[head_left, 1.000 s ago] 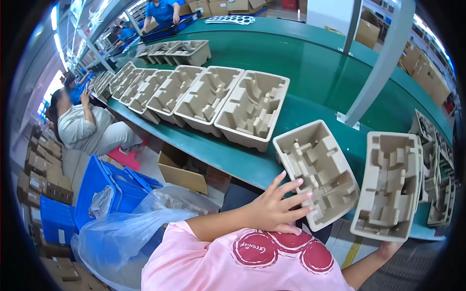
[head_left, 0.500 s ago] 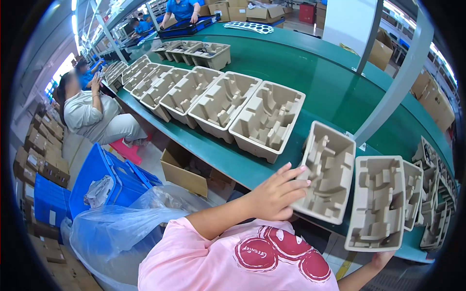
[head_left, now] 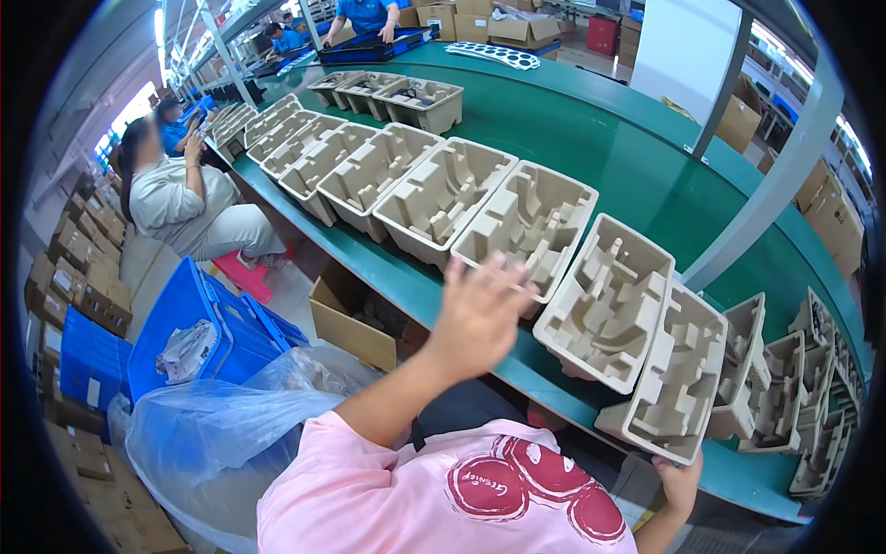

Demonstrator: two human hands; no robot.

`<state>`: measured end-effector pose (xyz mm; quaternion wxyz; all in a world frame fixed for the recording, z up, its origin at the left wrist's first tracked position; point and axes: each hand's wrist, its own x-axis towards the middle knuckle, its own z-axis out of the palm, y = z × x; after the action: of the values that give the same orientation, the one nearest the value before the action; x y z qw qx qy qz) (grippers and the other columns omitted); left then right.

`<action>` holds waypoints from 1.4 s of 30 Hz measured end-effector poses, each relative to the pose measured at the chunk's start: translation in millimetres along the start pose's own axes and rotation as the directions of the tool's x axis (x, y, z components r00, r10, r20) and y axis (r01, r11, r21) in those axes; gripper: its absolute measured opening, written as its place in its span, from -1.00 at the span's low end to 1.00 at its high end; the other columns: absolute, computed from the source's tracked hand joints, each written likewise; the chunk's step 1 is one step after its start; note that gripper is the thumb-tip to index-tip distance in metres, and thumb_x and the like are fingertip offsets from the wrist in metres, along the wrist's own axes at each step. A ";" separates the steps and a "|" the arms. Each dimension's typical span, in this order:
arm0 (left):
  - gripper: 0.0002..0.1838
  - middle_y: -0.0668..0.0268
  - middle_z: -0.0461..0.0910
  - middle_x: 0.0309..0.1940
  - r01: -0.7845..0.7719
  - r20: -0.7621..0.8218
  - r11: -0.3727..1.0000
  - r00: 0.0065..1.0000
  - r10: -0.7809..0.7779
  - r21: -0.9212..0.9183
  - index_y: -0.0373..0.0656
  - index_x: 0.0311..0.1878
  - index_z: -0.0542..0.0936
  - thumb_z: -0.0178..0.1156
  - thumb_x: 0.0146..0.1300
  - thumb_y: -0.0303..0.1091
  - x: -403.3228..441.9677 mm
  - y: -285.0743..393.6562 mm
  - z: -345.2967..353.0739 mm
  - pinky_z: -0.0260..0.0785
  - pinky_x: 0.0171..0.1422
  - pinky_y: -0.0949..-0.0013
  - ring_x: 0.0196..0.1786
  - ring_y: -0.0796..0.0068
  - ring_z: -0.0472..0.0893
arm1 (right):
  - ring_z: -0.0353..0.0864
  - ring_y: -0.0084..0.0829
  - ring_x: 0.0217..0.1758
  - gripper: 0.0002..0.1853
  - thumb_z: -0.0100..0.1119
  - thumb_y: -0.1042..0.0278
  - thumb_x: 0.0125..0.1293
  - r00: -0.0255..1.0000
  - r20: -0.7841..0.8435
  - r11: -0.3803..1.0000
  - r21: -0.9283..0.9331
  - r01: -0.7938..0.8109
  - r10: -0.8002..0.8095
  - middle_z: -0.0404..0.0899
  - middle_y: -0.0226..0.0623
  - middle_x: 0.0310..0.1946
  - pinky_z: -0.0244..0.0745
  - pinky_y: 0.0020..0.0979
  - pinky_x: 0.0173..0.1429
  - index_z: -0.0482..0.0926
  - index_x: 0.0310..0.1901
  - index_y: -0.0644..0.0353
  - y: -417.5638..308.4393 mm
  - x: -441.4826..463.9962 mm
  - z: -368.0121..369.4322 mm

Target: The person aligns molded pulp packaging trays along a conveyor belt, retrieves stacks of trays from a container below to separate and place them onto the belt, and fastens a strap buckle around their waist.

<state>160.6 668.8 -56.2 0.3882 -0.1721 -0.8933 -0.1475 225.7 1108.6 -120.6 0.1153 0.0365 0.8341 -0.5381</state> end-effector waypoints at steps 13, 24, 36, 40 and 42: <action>-0.51 0.15 0.30 0.41 0.601 -0.131 0.735 0.794 -0.594 0.313 0.01 0.34 0.42 -0.01 0.41 -0.06 -20.3 -263.2 -93.0 -0.06 0.50 -0.21 0.50 0.05 0.19 | 0.37 -0.27 0.36 -0.21 0.08 0.67 0.08 0.948 -0.151 0.732 0.605 0.312 -0.279 0.38 -0.02 0.33 0.22 -0.38 0.37 0.19 0.44 0.30 -38.5 -1.7 8.6; -0.51 0.15 0.29 0.42 0.561 -0.134 0.755 0.824 -0.551 0.341 0.10 0.35 0.44 -0.04 0.42 0.00 -41.6 -283.3 -76.4 -0.10 0.45 -0.35 0.49 -0.01 0.17 | 0.36 -0.28 0.37 -0.37 -0.07 0.65 0.23 0.965 -0.162 0.711 0.652 0.262 -0.207 0.39 -0.04 0.33 0.16 -0.38 0.43 0.25 0.40 0.33 -42.1 15.0 -0.9; -0.38 0.40 0.39 0.37 -0.216 0.356 0.956 0.893 0.276 -0.198 0.14 0.22 0.56 0.15 0.16 0.25 31.4 -29.6 -15.3 -0.35 0.51 -0.37 0.48 0.23 0.25 | 0.33 -0.28 0.39 -0.38 -0.07 0.63 0.24 0.950 -0.295 0.747 0.609 0.267 -0.099 0.37 -0.05 0.34 0.13 -0.37 0.45 0.25 0.40 0.33 -52.4 27.7 4.3; -0.41 0.49 0.44 0.32 -0.582 0.429 0.813 0.741 0.516 0.028 0.16 0.20 0.56 0.25 0.11 0.14 30.3 -3.4 23.4 -0.25 0.47 -0.44 0.42 0.26 0.32 | 0.32 -0.28 0.39 -0.38 -0.07 0.62 0.24 0.941 -0.324 0.748 0.600 0.283 -0.097 0.37 -0.05 0.34 0.13 -0.37 0.45 0.25 0.40 0.33 -54.1 32.8 1.1; -0.41 0.50 0.43 0.33 -0.596 0.468 0.803 0.704 0.535 -0.021 0.18 0.23 0.54 0.24 0.13 0.14 36.3 1.4 30.3 -0.25 0.48 -0.44 0.43 0.26 0.31 | 0.32 -0.28 0.40 -0.38 -0.07 0.62 0.24 0.939 -0.329 0.751 0.595 0.288 -0.099 0.36 -0.05 0.35 0.12 -0.37 0.45 0.25 0.40 0.33 -50.4 30.7 -2.3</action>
<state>118.6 689.1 -48.9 0.2067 -0.4412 -0.8694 0.0820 186.2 1087.7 -82.0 -0.0785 0.0608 0.6102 -0.7860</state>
